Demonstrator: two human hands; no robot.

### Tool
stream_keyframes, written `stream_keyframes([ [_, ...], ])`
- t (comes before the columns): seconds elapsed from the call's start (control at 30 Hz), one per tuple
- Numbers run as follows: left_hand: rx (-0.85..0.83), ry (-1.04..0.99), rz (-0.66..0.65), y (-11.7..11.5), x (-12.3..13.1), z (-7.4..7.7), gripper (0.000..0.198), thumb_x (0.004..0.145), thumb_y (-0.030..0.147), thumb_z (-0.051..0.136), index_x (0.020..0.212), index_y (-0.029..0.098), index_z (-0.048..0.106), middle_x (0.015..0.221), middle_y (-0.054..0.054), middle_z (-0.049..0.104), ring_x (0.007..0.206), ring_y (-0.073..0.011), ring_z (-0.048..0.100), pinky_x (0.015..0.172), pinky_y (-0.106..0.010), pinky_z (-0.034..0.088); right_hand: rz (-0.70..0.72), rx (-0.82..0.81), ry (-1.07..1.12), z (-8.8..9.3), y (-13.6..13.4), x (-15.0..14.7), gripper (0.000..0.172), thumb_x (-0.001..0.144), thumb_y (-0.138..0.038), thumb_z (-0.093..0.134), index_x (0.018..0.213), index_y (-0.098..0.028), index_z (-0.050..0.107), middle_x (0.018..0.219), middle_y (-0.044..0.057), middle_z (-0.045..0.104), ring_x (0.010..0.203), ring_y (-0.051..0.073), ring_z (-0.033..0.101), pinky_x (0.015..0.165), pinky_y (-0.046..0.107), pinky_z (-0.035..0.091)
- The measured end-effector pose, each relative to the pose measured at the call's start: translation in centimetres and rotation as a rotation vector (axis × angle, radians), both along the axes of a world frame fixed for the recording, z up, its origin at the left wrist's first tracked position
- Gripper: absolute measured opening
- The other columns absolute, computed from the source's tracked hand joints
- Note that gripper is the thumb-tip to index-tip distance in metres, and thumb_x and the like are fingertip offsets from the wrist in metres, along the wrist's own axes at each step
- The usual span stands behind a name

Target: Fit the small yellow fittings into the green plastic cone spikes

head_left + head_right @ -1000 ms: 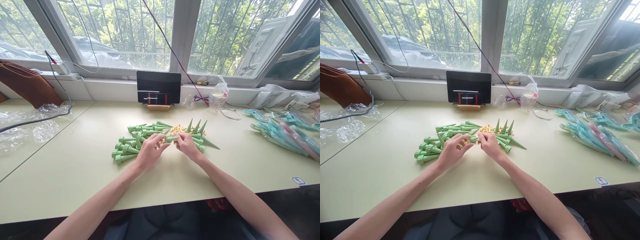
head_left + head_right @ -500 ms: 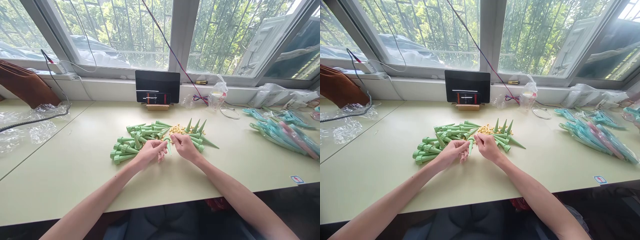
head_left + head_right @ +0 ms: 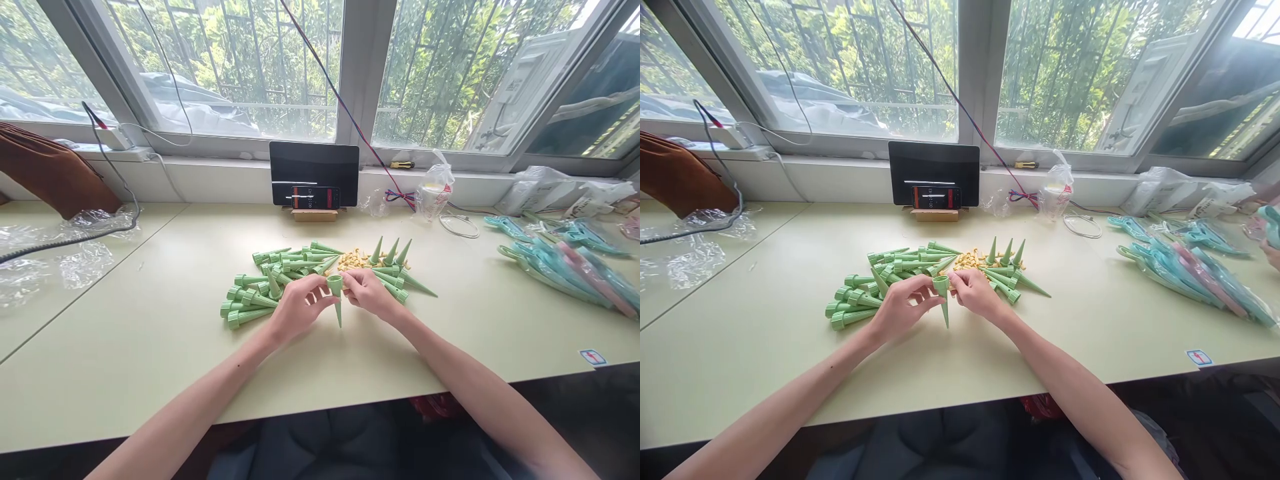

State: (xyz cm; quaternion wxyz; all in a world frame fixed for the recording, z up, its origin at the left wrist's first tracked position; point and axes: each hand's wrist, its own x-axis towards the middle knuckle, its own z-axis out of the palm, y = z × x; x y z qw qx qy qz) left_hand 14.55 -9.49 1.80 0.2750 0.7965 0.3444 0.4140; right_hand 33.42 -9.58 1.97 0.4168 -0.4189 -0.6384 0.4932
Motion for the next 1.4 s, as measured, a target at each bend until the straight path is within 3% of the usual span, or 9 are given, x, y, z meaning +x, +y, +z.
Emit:
stream_keyframes([
  [0.2, 0.319, 0.079, -0.070, 0.3, -0.6, -0.5, 0.017, 0.093, 0.027, 0.060, 0.108, 0.021, 0.064, 0.086, -0.002, 0.060, 0.061, -0.0078, 0.054, 0.057, -0.020, 0.049, 0.131, -0.151, 0.161, 1.0, -0.4, 0.1, 0.047, 0.089, -0.053, 0.056, 0.062, -0.021, 0.035, 0.055, -0.009, 0.019, 0.046, 0.006, 0.013, 0.042, 0.023, 0.011],
  [0.37, 0.421, 0.121, -0.112, 0.5, -1.0, -0.6, 0.039, 0.095, 0.021, 0.056, 0.133, 0.029, 0.054, 0.097, -0.005, 0.059, 0.064, -0.0081, 0.053, 0.056, -0.020, 0.045, 0.163, -0.151, 0.159, 1.0, -0.4, 0.3, 0.046, 0.089, -0.051, 0.056, 0.061, -0.021, 0.036, 0.054, -0.009, 0.020, 0.046, 0.005, 0.013, 0.043, 0.024, 0.010],
  [0.57, 0.467, 0.177, -0.074, 0.6, -1.1, -0.5, 0.039, 0.097, 0.020, 0.051, 0.134, 0.031, 0.053, 0.100, -0.005, 0.056, 0.064, -0.0076, 0.054, 0.056, -0.020, 0.044, 0.130, -0.158, 0.162, 0.9, -0.3, 0.1, 0.043, 0.088, -0.051, 0.057, 0.063, -0.021, 0.038, 0.053, -0.010, 0.020, 0.044, 0.005, 0.014, 0.042, 0.023, 0.011],
  [0.67, 0.347, 0.131, -0.011, 0.5, -0.5, -0.6, 0.033, 0.097, 0.023, 0.052, 0.129, 0.029, 0.058, 0.097, -0.003, 0.058, 0.065, -0.0080, 0.055, 0.059, -0.021, 0.048, 0.057, -0.107, 0.161, 0.6, -0.1, -0.1, 0.044, 0.088, -0.052, 0.056, 0.063, -0.021, 0.038, 0.051, -0.010, 0.021, 0.042, 0.005, 0.017, 0.041, 0.023, 0.014],
  [0.8, -0.038, -0.019, 0.092, 0.1, 0.3, -0.3, 0.024, 0.092, 0.035, 0.059, 0.111, 0.020, 0.066, 0.092, -0.004, 0.062, 0.065, -0.0103, 0.059, 0.052, -0.020, 0.049, -0.165, 0.063, 0.062, -0.1, 0.2, 0.1, 0.045, 0.093, -0.050, 0.050, 0.061, -0.022, 0.036, 0.048, -0.008, 0.028, 0.041, 0.008, 0.027, 0.042, 0.025, 0.022],
  [0.93, -0.531, -0.185, -0.025, 0.0, 0.5, 0.6, 0.039, 0.090, 0.052, 0.056, 0.085, 0.014, 0.066, 0.072, -0.002, 0.058, 0.051, -0.0104, 0.055, 0.039, -0.020, 0.044, -0.318, 0.298, -0.143, -0.3, 0.2, 0.3, 0.046, 0.097, -0.045, 0.044, 0.059, -0.021, 0.035, 0.050, -0.004, 0.038, 0.046, 0.010, 0.035, 0.047, 0.026, 0.027],
  [1.03, -0.780, -0.245, -0.151, -0.1, 0.4, 1.1, 0.050, 0.089, 0.059, 0.053, 0.075, 0.012, 0.064, 0.069, -0.003, 0.059, 0.048, -0.0094, 0.054, 0.039, -0.020, 0.043, -0.306, 0.453, -0.252, -0.2, 0.0, 0.2, 0.043, 0.099, -0.039, 0.042, 0.060, -0.020, 0.032, 0.053, -0.004, 0.035, 0.049, 0.010, 0.030, 0.049, 0.026, 0.026],
  [1.17, -0.876, -0.234, -0.232, -0.1, 0.4, 1.1, 0.050, 0.086, 0.060, 0.057, 0.076, 0.012, 0.062, 0.070, -0.004, 0.062, 0.047, -0.0083, 0.053, 0.040, -0.020, 0.042, -0.226, 0.566, -0.341, -0.4, -0.2, -0.1, 0.041, 0.099, -0.033, 0.040, 0.063, -0.021, 0.027, 0.054, -0.005, 0.029, 0.050, 0.010, 0.025, 0.051, 0.026, 0.024],
  [1.4, -0.771, -0.144, -0.256, -0.1, 0.2, 0.7, 0.045, 0.088, 0.056, 0.058, 0.078, 0.013, 0.060, 0.068, -0.003, 0.064, 0.048, -0.0098, 0.057, 0.046, -0.022, 0.046, -0.187, 0.578, -0.383, -0.5, -0.2, 0.0, 0.040, 0.098, -0.029, 0.040, 0.063, -0.021, 0.024, 0.053, -0.006, 0.027, 0.049, 0.010, 0.023, 0.050, 0.027, 0.022],
])
